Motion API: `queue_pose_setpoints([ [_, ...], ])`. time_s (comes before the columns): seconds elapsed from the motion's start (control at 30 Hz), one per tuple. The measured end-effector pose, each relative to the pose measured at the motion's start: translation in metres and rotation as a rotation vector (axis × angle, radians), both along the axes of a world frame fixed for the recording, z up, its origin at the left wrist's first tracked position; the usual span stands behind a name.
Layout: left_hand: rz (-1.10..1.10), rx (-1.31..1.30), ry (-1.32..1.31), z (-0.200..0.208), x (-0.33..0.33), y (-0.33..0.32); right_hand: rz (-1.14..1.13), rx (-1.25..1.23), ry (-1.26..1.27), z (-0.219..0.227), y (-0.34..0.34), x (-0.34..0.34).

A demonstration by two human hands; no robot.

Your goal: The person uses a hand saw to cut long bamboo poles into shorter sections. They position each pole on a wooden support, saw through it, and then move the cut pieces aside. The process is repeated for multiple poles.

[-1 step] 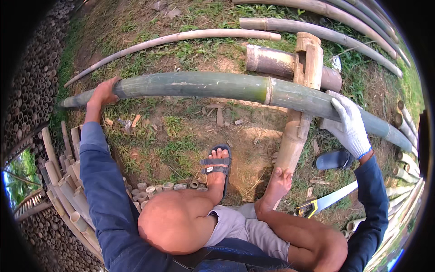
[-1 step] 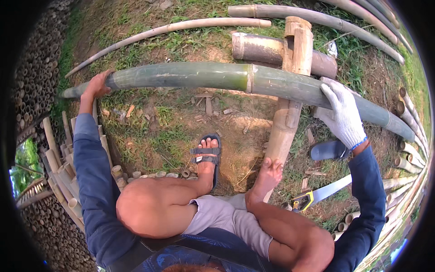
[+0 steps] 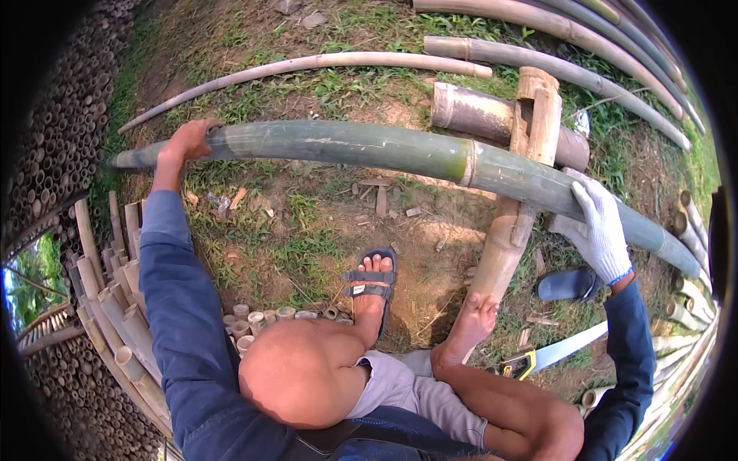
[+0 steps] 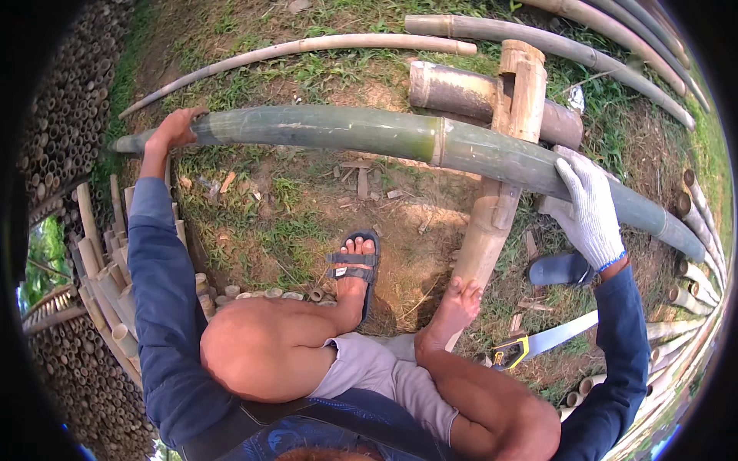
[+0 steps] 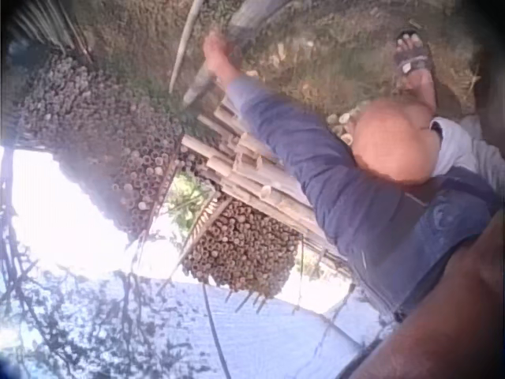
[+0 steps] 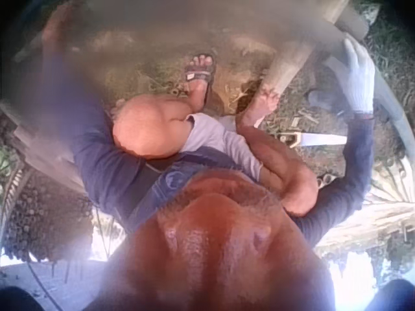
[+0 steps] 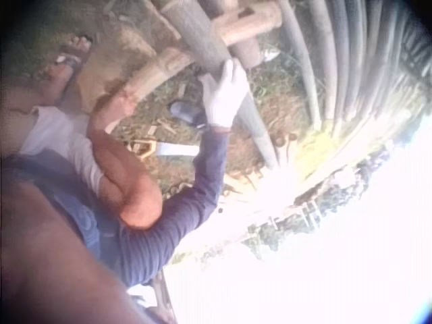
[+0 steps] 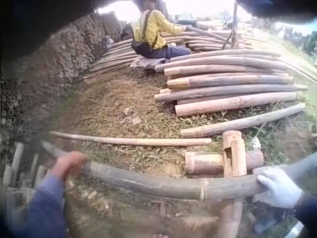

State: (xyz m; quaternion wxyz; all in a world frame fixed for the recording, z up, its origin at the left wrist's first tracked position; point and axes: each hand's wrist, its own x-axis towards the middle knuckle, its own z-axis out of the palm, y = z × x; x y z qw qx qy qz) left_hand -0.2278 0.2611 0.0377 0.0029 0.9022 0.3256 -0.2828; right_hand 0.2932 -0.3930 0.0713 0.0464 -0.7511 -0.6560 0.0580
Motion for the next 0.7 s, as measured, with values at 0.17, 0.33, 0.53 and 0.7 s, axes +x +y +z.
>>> queue_pose_setpoints([
  [0.17, -0.316, -0.076, -0.468, -0.048, 0.161, -0.011, -0.019, -0.071, 0.046, -0.005, 0.017, 0.0],
  [0.33, 0.016, -0.161, -0.12, -0.128, 0.286, -0.038, -0.148, -0.153, 0.199, 0.007, 0.023, 0.002],
  [0.53, -0.139, 0.222, -0.313, -0.15, 0.289, -0.039, -0.171, -0.13, 0.278, 0.016, 0.037, -0.005],
  [0.7, 0.08, 0.022, -0.315, -0.158, 0.246, -0.031, -0.065, -0.074, 0.306, 0.014, 0.068, -0.026],
])
